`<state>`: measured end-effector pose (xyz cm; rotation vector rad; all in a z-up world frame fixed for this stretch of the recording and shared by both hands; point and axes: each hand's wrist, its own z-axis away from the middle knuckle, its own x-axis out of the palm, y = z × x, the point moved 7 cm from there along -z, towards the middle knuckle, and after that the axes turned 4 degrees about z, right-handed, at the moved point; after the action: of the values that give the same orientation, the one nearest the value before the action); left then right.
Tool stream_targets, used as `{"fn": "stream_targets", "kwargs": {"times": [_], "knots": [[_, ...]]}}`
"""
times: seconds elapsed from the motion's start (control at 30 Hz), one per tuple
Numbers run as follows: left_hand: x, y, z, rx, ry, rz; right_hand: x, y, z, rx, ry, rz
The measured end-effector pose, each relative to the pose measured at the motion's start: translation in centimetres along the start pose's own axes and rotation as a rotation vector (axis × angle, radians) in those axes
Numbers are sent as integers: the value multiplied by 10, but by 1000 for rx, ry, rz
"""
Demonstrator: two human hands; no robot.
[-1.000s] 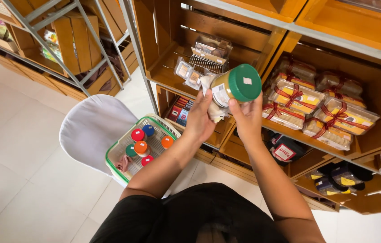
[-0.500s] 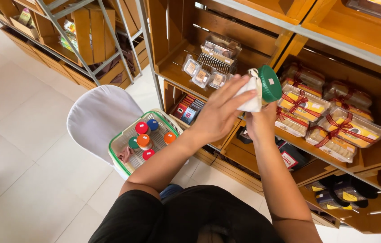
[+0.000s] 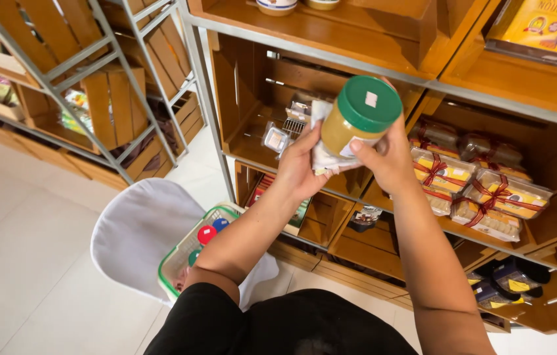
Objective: The person wipes peanut butter jars with a cloth and places them onto a wooden shelf.
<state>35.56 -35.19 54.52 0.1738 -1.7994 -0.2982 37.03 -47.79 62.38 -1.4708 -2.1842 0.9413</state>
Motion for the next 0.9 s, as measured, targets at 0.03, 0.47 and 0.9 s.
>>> {"fn": "stream_targets", "kwargs": {"times": [0.03, 0.47, 0.9], "knots": [[2, 11, -2, 76, 7, -1, 7, -3, -10, 23, -36, 52], [87, 84, 15, 840, -216, -951, 54, 8, -67, 102, 353, -391], [34, 98, -58, 56, -200, 9, 53, -21, -125, -78, -26, -241]]}}
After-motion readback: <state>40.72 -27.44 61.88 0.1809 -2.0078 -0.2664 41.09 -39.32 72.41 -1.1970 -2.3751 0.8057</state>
